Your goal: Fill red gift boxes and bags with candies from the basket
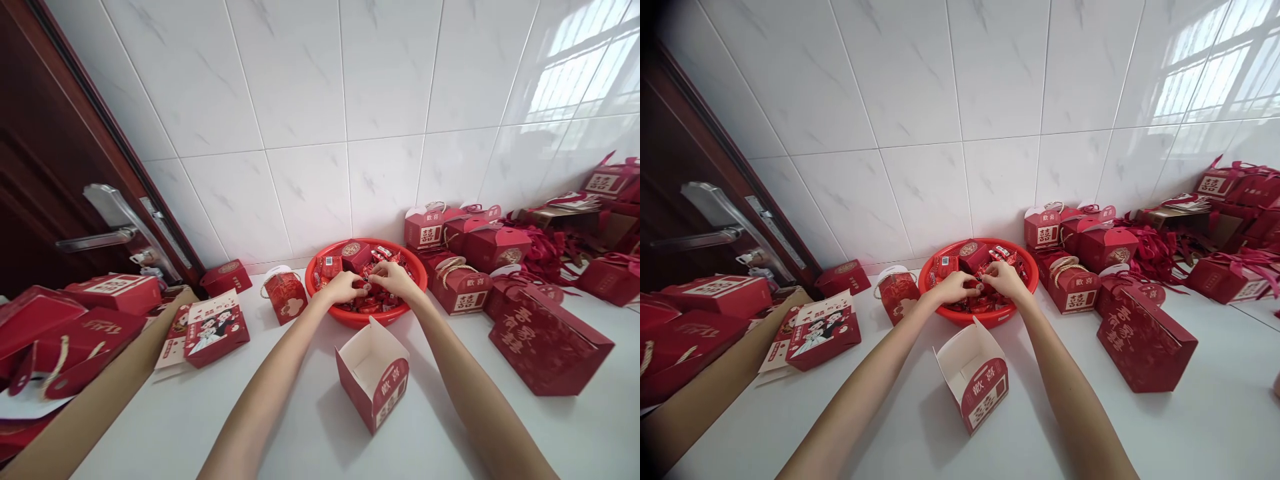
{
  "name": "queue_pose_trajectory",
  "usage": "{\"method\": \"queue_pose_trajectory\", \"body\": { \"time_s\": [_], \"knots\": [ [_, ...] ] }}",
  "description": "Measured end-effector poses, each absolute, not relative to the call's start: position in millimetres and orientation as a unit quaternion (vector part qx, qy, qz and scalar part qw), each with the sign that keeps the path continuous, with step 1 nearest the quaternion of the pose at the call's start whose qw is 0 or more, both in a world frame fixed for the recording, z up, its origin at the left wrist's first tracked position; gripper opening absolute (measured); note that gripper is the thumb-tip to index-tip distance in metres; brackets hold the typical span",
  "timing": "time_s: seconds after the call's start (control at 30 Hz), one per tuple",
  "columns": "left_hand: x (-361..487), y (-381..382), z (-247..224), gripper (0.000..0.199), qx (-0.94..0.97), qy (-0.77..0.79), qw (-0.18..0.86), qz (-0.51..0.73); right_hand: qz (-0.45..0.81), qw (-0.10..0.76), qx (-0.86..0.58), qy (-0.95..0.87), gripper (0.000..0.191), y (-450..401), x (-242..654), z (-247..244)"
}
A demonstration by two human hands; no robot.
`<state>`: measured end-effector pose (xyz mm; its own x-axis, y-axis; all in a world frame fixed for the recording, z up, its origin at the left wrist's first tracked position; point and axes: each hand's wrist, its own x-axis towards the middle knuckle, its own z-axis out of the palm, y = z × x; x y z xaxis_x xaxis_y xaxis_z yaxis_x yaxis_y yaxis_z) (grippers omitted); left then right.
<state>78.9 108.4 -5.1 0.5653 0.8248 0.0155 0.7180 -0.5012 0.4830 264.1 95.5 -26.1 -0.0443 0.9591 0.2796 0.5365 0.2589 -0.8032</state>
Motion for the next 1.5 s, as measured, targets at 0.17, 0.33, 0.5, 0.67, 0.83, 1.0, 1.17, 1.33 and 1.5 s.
{"method": "queue_pose_trajectory", "body": {
  "time_s": [0.17,0.33,0.5,0.67,0.83,1.0,1.17,1.33,1.5],
  "knots": [
    [77,110,-6,0.035,0.834,0.419,0.287,0.214,0.358,0.503,-0.496,-0.611,0.027,91,265,-23],
    [78,107,-5,0.036,0.819,0.371,0.359,0.249,0.433,0.482,-0.436,-0.624,0.041,81,263,-14],
    [79,103,-2,0.028,0.846,0.41,0.282,0.193,0.418,0.533,-0.43,-0.597,0.039,77,262,-9],
    [81,103,-3,0.038,0.878,0.412,0.23,0.075,0.421,0.605,-0.434,-0.518,0.038,77,264,-9],
    [82,102,-4,0.051,0.891,0.421,0.171,0.007,0.436,0.622,-0.428,-0.49,0.038,78,264,-9],
    [84,101,-3,0.06,0.89,0.44,0.11,-0.039,0.435,0.639,-0.405,-0.488,0.041,80,264,-10],
    [89,104,-2,0.044,0.887,0.449,0.099,-0.035,0.426,0.635,-0.411,-0.497,0.04,84,265,-13],
    [92,102,2,0.021,0.89,0.446,0.088,-0.03,0.438,0.615,-0.423,-0.501,0.047,83,265,-12],
    [90,100,4,0.007,0.879,0.468,0.083,-0.027,0.433,0.616,-0.425,-0.503,0.046,81,265,-11]
  ]
}}
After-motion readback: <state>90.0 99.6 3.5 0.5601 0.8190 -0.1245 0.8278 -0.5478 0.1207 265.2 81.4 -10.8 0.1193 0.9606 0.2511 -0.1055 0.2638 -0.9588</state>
